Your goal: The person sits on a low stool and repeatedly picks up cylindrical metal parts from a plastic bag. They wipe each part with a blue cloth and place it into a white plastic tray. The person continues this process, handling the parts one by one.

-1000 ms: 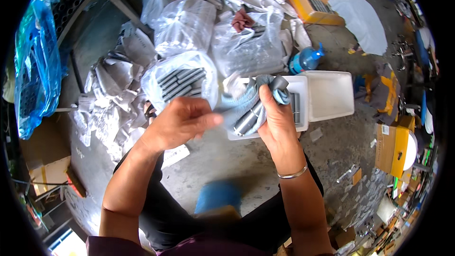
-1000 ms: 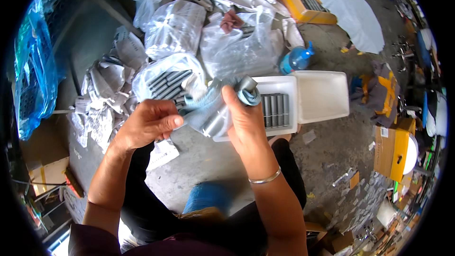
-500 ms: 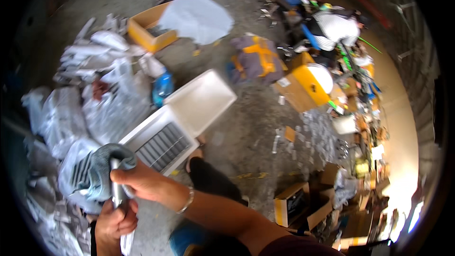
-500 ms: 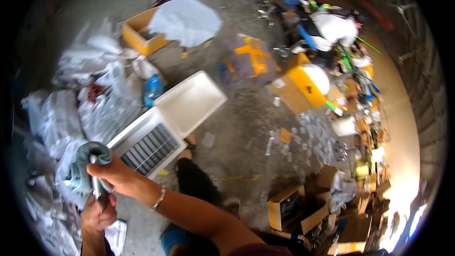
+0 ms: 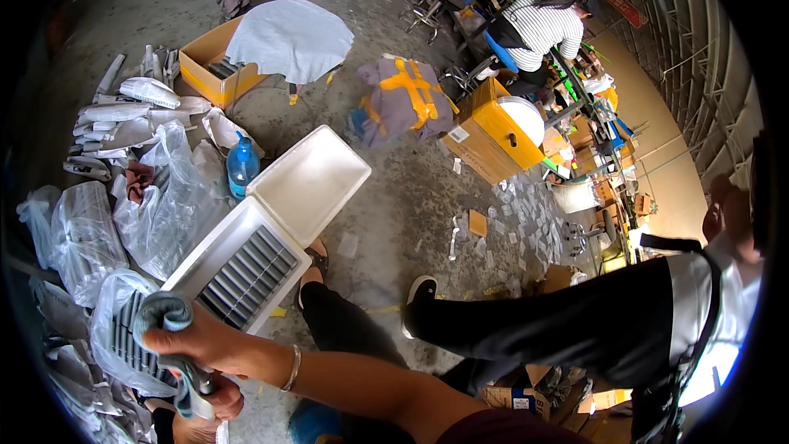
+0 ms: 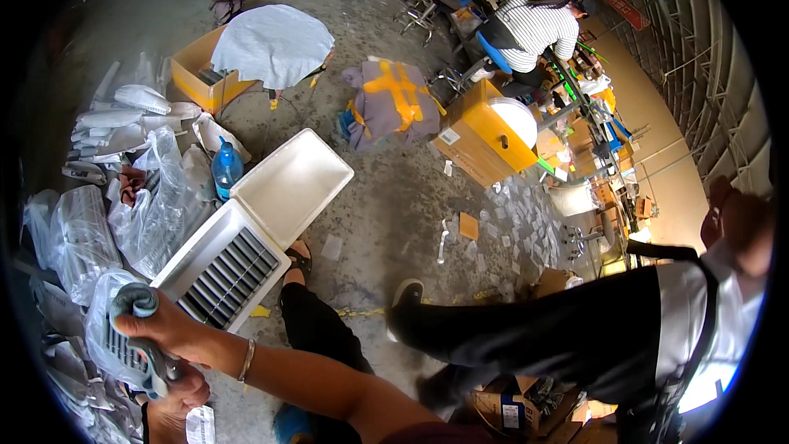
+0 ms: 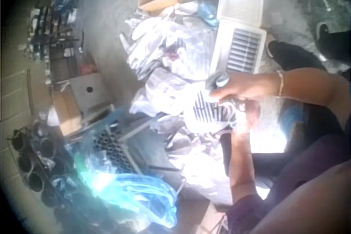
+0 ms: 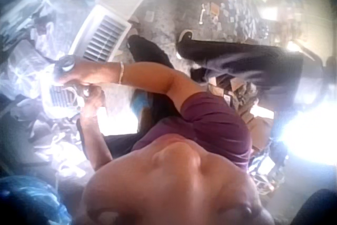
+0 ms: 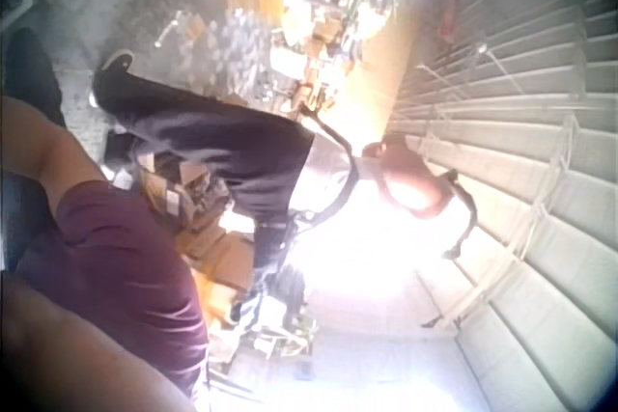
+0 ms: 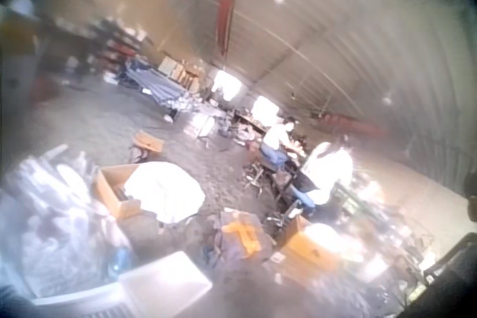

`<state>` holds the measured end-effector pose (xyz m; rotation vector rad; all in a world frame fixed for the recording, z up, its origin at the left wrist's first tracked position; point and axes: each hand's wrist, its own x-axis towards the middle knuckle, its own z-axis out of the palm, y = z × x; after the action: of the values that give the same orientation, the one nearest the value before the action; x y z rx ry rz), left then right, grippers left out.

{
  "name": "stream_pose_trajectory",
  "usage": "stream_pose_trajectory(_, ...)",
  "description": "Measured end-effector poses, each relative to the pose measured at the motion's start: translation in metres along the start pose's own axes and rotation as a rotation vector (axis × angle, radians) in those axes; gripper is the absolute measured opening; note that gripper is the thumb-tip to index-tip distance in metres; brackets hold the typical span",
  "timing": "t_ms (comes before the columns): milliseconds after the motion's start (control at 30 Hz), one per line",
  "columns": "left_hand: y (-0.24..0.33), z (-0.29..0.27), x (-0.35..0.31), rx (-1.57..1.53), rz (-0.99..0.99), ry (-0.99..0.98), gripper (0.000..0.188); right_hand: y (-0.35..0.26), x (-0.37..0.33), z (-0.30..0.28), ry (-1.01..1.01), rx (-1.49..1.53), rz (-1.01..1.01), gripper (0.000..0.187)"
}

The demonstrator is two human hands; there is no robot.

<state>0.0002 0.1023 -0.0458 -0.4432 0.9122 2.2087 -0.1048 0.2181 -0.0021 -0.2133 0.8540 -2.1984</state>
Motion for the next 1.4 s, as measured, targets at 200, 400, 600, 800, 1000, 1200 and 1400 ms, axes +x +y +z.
stream_pose_trajectory(200, -0.005, 0.027, 0.015, 0.290, 0.123, 0.400, 0.020, 0.022, 0.014, -0.011, 0.283, -0.182, -0.102, 0.022)
stream_pose_trajectory(400, 0.002, 0.004, 0.003, 0.204, 0.128, 0.207, 0.034, 0.020, 0.012, -0.013, 0.156, 0.005, -0.089, 0.023)
stream_pose_trajectory(600, -0.015, -0.015, -0.015, -0.128, 0.077, -0.028, 0.059, 0.020, 0.002, -0.002, -0.245, 0.305, 0.135, 0.035)
stream_pose_trajectory(800, -0.002, 0.001, -0.017, 0.013, 0.014, -0.290, 0.049, 0.022, -0.001, 0.002, -0.234, 0.320, 0.067, 0.039)
stream_pose_trajectory(1000, 0.002, 0.018, -0.008, -0.010, 0.087, -0.105, 0.023, 0.022, 0.012, 0.001, 0.027, 0.074, -0.055, 0.034)
stream_pose_trajectory(1200, -0.034, -0.040, 0.030, 0.679, 0.494, 0.627, 0.016, 0.043, 0.031, -0.012, 0.376, -0.096, -0.143, 0.023)
stream_pose_trajectory(1400, 0.008, 0.007, -0.004, 0.190, 0.196, 0.309, 0.028, 0.032, 0.026, -0.022, 0.195, 0.132, -0.079, 0.020)
